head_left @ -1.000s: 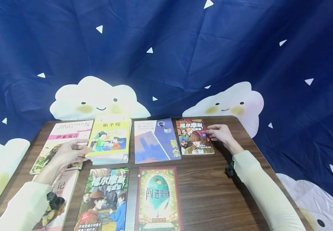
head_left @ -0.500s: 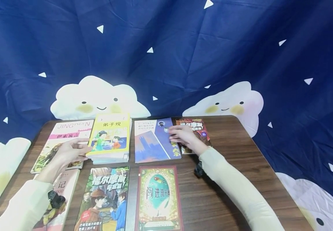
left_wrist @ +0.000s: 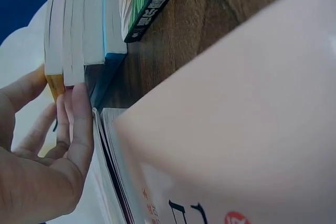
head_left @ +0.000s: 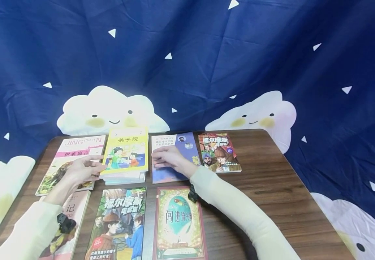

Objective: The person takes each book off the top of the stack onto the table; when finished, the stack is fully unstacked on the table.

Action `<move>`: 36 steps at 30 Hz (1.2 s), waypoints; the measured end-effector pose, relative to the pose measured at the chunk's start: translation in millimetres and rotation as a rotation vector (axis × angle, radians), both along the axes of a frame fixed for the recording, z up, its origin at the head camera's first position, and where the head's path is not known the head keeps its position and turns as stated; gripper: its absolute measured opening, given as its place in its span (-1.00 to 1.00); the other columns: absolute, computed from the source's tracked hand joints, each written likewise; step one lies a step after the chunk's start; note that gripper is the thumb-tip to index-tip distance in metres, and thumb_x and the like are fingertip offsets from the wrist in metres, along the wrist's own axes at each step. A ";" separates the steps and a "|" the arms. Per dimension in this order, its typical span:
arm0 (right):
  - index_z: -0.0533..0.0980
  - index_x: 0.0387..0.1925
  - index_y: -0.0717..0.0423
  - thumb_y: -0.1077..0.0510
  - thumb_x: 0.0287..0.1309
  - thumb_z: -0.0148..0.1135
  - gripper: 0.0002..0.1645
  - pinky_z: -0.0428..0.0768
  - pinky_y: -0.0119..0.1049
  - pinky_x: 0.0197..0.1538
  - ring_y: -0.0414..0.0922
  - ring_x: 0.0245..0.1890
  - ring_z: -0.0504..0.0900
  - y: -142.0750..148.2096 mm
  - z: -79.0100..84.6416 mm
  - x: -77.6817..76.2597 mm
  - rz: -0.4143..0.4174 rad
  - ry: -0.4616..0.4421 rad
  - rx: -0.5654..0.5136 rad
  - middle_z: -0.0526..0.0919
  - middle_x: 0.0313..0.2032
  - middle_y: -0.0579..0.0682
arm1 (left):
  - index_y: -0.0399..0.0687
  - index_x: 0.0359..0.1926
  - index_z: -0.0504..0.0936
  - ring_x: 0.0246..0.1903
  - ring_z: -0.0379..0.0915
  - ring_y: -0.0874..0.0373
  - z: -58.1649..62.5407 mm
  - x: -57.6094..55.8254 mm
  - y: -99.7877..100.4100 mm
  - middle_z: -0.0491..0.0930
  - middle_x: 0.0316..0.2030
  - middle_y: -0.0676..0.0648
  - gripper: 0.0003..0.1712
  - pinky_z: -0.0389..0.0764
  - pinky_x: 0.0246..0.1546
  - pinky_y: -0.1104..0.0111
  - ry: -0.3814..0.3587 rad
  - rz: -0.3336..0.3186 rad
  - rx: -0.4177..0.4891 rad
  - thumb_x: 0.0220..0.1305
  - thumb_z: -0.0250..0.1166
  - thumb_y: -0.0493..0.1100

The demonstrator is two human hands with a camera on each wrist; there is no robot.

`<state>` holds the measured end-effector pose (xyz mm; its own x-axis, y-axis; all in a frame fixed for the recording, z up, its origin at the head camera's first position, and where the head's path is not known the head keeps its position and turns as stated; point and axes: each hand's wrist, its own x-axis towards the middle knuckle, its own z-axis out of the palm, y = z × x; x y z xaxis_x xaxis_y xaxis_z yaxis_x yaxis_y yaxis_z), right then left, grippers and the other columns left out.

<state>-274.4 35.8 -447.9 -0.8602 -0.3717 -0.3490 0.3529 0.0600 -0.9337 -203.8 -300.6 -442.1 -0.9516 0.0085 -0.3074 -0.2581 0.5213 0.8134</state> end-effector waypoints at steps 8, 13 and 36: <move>0.43 0.40 0.36 0.16 0.31 0.46 -0.27 0.86 -0.21 -0.01 -0.14 -0.31 0.77 -24.6 0.5 -0.1 -0.008 -0.021 0.035 0.79 -0.06 0.19 | -0.15 0.59 0.28 -0.15 0.67 0.22 0.8 -2.0 -0.7 0.55 0.31 -0.40 -0.02 0.85 -0.05 0.30 0.007 -0.038 -0.011 0.40 0.38 0.28; 0.40 0.41 0.36 0.14 0.31 0.46 -0.25 0.84 -0.37 -0.27 -0.18 -0.41 0.74 -35.9 0.0 -4.9 -0.058 -0.024 0.042 0.80 -0.22 0.13 | -0.21 0.58 0.27 -0.21 0.66 0.25 2.6 -3.1 0.1 0.59 0.23 -0.37 -0.03 0.84 -0.14 0.37 0.015 -0.044 0.012 0.40 0.40 0.21; 0.37 0.45 0.14 0.32 0.35 0.30 -0.32 0.88 -0.16 -0.11 -0.10 -0.29 0.84 43.8 28.4 -6.1 -0.075 -0.031 -0.085 0.75 0.11 0.29 | -0.21 0.56 0.31 -0.17 0.71 0.27 -1.1 -2.5 3.7 0.56 0.26 -0.40 -0.14 0.84 -0.06 0.31 0.003 -0.034 -0.023 0.43 0.41 0.08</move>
